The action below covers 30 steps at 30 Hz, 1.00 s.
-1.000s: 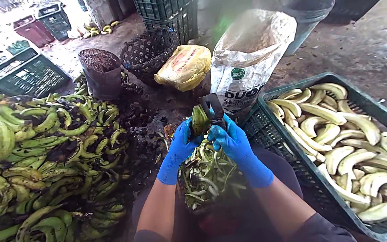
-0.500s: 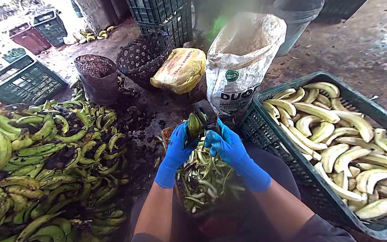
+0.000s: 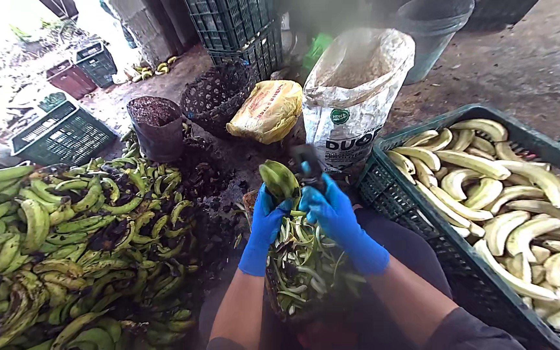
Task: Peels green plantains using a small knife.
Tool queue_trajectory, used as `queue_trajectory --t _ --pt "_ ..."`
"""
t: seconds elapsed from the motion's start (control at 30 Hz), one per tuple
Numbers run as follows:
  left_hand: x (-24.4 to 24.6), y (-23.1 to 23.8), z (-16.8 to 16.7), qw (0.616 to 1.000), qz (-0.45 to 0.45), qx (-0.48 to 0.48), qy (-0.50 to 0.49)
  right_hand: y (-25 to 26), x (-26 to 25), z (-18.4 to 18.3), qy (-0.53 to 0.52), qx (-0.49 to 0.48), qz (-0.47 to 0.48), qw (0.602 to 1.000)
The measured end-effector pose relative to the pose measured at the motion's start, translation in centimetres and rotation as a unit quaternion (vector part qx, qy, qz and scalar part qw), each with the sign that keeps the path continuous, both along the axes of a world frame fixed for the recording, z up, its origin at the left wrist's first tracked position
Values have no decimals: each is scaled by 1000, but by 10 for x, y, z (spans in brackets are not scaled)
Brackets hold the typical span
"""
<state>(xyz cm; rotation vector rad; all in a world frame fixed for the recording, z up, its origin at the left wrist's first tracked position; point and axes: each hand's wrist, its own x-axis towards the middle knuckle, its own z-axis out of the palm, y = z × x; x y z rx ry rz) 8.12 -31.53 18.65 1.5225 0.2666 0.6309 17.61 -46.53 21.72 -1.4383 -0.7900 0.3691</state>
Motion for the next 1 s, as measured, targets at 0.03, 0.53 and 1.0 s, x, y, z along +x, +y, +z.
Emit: queue_trajectory --t 0.03,0.53,1.0 --pt "3 -1 0 997 -14 -75 -33 1 1 3 -3 33 -14 999" --pt "-4 16 5 993 25 -108 -39 -4 7 7 -19 -213 112 970" --pt "-16 19 13 998 34 -50 -16 -8 3 14 43 -193 148 969"
